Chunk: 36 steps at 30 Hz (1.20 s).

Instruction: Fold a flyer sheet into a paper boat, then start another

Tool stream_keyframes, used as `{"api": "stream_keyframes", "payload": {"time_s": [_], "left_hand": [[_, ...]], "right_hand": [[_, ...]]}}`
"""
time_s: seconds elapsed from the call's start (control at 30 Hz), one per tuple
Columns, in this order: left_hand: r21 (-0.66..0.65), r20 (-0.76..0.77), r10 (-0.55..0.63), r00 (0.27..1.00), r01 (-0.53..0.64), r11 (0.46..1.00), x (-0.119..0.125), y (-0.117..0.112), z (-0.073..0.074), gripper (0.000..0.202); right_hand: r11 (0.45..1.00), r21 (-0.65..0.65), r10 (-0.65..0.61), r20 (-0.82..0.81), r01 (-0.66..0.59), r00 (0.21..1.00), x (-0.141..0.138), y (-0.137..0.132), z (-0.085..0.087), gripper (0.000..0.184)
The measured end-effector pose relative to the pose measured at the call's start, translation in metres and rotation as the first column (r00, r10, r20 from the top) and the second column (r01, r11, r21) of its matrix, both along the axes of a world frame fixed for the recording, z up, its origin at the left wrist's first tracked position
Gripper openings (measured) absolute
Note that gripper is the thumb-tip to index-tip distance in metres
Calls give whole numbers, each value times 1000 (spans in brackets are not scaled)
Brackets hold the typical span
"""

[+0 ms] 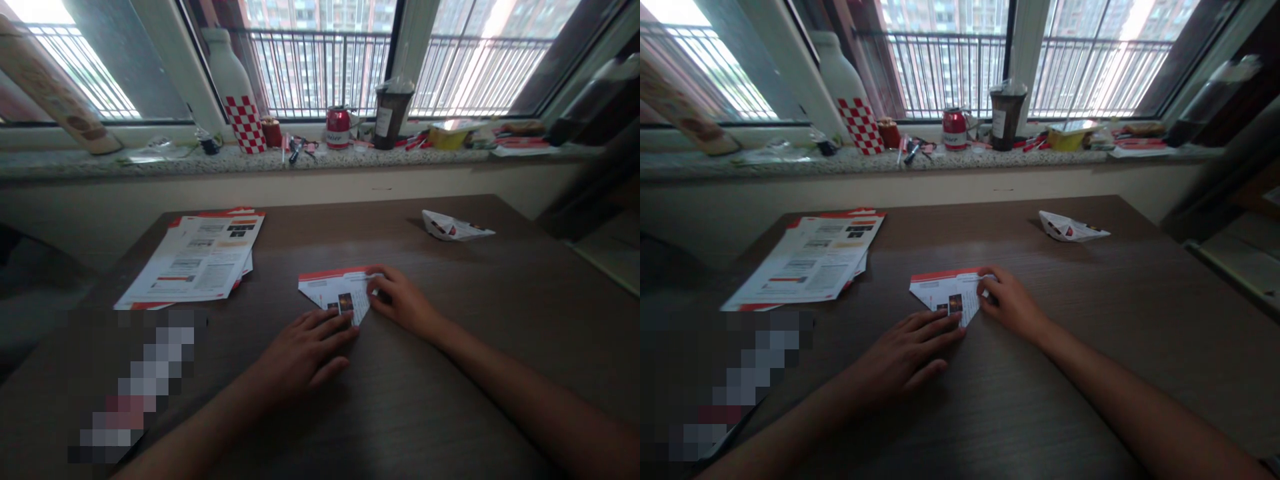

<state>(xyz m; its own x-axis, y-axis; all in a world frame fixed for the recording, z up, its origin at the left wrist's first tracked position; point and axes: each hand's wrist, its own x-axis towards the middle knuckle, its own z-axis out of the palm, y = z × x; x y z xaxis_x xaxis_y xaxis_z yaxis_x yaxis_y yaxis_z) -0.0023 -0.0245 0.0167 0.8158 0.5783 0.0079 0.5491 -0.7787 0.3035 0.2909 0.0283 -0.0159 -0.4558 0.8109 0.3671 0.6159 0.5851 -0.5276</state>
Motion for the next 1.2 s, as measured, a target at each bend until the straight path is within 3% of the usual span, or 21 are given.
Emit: {"api": "stream_keyframes", "payload": {"time_s": [0.2, 0.33, 0.57, 0.7, 0.87, 1.03, 1.2], "left_hand": [[-19, 27, -8, 1000, 8, 1000, -1, 1, -1, 51], [-28, 26, 0, 1000, 1, 1000, -1, 1, 0, 51], [-11, -16, -9, 1000, 9, 1000, -1, 1, -1, 52], [14, 5, -13, 1000, 13, 1000, 0, 2, -1, 50], [59, -3, 31, 1000, -31, 998, -2, 7, 2, 49], [148, 14, 173, 985, -173, 974, -13, 15, -2, 51], [171, 23, 309, 951, -308, 936, -16, 20, -10, 50]], "right_hand": [[973, 36, -227, 13, 226, 974, 36, 35, -1, 7], [971, 26, -237, 20, 236, 971, 43, 44, -3, 10], [968, 60, -242, -9, 242, 970, 38, 34, 1, 12], [983, 86, -163, 15, 162, 986, 28, 25, 5, 17], [991, 125, 29, 138, -47, 990, 20, 18, 4, 25], [981, 127, 120, 189, -146, 975, 17, 10, 9, 24], [948, 46, 299, 207, -314, 932, 4, -11, 23, 26]]}}
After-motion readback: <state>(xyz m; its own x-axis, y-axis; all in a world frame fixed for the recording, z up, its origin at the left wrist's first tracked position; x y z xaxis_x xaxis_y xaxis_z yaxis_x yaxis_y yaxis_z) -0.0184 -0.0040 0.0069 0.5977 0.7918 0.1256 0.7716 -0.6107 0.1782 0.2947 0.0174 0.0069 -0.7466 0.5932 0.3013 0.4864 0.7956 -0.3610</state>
